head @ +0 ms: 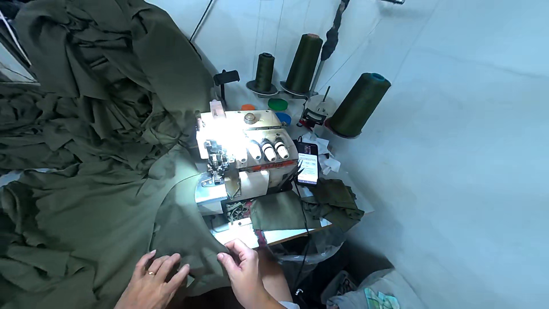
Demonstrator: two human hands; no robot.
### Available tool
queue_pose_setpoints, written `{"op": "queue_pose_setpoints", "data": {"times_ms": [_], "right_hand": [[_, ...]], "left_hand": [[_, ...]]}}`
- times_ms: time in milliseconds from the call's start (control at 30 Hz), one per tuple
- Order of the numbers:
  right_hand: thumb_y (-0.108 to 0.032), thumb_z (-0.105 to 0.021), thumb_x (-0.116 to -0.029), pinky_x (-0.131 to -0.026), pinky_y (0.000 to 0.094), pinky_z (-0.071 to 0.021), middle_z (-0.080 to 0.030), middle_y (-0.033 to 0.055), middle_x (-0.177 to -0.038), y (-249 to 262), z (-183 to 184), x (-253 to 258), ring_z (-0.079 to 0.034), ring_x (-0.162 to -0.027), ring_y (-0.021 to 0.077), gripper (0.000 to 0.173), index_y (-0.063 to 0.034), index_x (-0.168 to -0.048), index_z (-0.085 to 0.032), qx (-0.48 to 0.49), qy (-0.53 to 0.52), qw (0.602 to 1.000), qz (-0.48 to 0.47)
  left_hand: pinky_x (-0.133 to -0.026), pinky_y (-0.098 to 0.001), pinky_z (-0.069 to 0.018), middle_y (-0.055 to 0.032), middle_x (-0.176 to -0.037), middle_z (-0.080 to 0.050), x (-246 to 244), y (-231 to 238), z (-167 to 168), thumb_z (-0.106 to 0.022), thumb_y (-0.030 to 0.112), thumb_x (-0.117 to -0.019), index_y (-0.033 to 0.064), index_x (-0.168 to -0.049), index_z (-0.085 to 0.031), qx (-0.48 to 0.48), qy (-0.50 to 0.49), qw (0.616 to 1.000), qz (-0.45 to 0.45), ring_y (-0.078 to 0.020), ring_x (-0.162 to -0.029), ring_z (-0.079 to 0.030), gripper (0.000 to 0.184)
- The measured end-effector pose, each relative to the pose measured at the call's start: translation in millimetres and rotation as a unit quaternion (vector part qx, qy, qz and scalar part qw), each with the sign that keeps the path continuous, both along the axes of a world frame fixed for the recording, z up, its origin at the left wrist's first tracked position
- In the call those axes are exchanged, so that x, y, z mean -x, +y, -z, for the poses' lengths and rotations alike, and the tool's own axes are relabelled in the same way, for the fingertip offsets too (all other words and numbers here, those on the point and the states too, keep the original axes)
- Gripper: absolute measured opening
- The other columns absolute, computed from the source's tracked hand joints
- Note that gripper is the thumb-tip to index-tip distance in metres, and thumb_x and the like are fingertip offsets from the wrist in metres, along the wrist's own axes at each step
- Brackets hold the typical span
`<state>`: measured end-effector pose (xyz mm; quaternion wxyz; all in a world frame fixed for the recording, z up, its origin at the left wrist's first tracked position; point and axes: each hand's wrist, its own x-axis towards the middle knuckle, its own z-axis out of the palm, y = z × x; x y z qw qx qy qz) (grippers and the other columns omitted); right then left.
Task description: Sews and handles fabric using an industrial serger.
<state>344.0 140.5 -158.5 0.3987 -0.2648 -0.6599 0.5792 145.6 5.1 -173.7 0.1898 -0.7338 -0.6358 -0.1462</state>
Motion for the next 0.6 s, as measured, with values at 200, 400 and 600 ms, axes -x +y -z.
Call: {"op": "queue_pose_setpoints", "data": {"times_ms": [200, 400, 600], "right_hand": [[-0.003, -0.064, -0.0943, -0.078, 0.021, -0.0576, -0.073, 0.0079, -0.09, 2, 3, -1, -0.069, -0.082, 0.0052, 0.012, 0.0037, -0.102, -0.07, 0.003, -0.005, 1.0, 0.006], [-0.002, -0.067, -0.0912, -0.078, 0.0206, -0.0571, -0.072, 0.0067, -0.09, -5, -10, 7, -0.068, -0.083, 0.0047, 0.01, 0.0037, -0.097, -0.072, 0.034, 0.042, 0.998, -0.022], [0.005, -0.063, -0.0922, -0.079, 0.0183, -0.0567, -0.074, 0.0044, -0.088, -17, -43, 22, -0.068, -0.081, 0.0007, 0.011, 0.006, -0.099, -0.072, 0.101, 0.125, 0.984, -0.071]], "left_hand": [[-0.104, -0.0543, -0.0369, -0.0073, -0.084, -0.059, 3, -15, 0, -0.045, 0.014, -0.1019, 0.0134, -0.096, -0.064, -0.029, 0.027, 0.999, 0.001, -0.0278, -0.084, -0.06, 0.02], [-0.088, -0.0364, -0.0523, -0.012, -0.09, -0.068, -24, -7, -62, -0.044, 0.016, -0.1067, 0.007, -0.104, -0.071, 0.054, -0.25, 0.956, 0.144, -0.0239, -0.089, -0.065, 0.028], [-0.073, -0.0124, -0.0527, 0.0066, -0.089, -0.069, -25, 25, -86, -0.061, 0.032, -0.1014, 0.0169, -0.099, -0.073, -0.023, -0.477, 0.874, 0.094, 0.0023, -0.081, -0.064, 0.019]]}}
